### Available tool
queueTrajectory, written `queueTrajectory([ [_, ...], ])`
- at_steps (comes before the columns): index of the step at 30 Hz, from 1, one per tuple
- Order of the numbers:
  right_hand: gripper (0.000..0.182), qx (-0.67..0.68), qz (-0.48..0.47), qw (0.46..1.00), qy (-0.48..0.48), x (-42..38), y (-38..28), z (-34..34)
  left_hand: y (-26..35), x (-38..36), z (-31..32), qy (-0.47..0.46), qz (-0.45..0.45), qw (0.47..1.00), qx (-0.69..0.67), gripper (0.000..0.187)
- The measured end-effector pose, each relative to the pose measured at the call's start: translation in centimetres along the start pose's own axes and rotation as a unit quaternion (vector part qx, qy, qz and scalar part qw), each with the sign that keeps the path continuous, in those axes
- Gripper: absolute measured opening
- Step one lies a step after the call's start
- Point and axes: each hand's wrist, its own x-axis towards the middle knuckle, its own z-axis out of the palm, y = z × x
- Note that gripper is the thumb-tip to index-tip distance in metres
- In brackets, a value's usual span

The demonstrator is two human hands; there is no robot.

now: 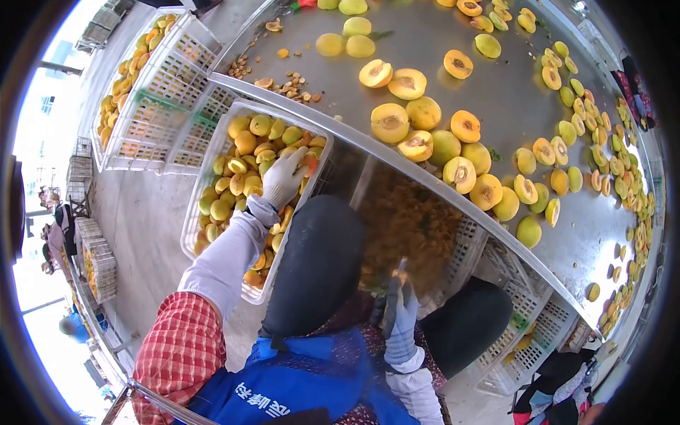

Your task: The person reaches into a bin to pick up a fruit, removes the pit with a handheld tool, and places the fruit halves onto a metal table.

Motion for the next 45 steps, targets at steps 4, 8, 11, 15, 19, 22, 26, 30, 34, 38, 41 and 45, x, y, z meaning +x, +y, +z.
queueTrajectory([
  [4,0.029,0.002,0.015,1.000,-0.009,0.1,-0.4,0.6,1.6,0.6,0.9,-0.022,-0.036,0.999,-0.023,0.047],
  [8,0.030,0.017,0.021,1.000,0.001,0.8,-0.4,0.4,1.5,1.7,1.6,0.000,-0.180,0.969,-0.170,0.047],
  [11,0.033,0.019,0.029,0.999,0.004,0.7,-1.2,0.7,2.5,3.5,-0.2,0.160,-0.058,0.984,-0.052,0.045],
  [15,0.037,0.002,0.039,0.999,0.004,0.8,-0.9,0.5,1.7,4.6,-0.2,0.102,0.034,0.982,0.153,0.048],
  [19,0.038,0.016,0.047,0.999,-0.003,0.7,-1.8,0.6,0.9,4.8,-2.2,-0.029,0.070,0.980,0.186,0.056],
  [22,0.036,0.027,0.037,0.999,0.008,1.1,-1.3,0.7,0.1,5.1,-3.1,-0.045,0.133,0.970,0.197,0.054],
  [26,0.033,0.026,0.046,0.998,-0.014,1.6,-0.6,0.8,1.3,4.8,-1.7,-0.071,0.133,0.969,0.198,0.050],
  [30,0.034,0.023,0.037,0.999,-0.012,1.8,-1.3,0.9,1.3,5.4,0.1,-0.023,0.094,0.974,0.207,0.057],
  [34,0.036,0.031,0.035,0.999,0.013,1.6,-1.2,0.3,2.1,5.3,0.8,0.027,-0.010,0.993,0.113,0.055],
  [38,0.038,0.024,0.043,0.999,0.009,1.3,-1.0,-0.1,1.6,7.4,-0.5,-0.029,-0.097,0.989,0.104,0.067],
  [41,0.038,0.027,0.039,0.999,0.002,0.9,-1.3,0.3,1.5,7.9,-1.7,-0.043,-0.143,0.986,0.077,0.075],
  [45,0.039,0.030,0.043,0.999,-0.003,1.0,-1.4,0.4,0.4,8.7,-3.1,-0.142,-0.155,0.975,0.067,0.067],
])
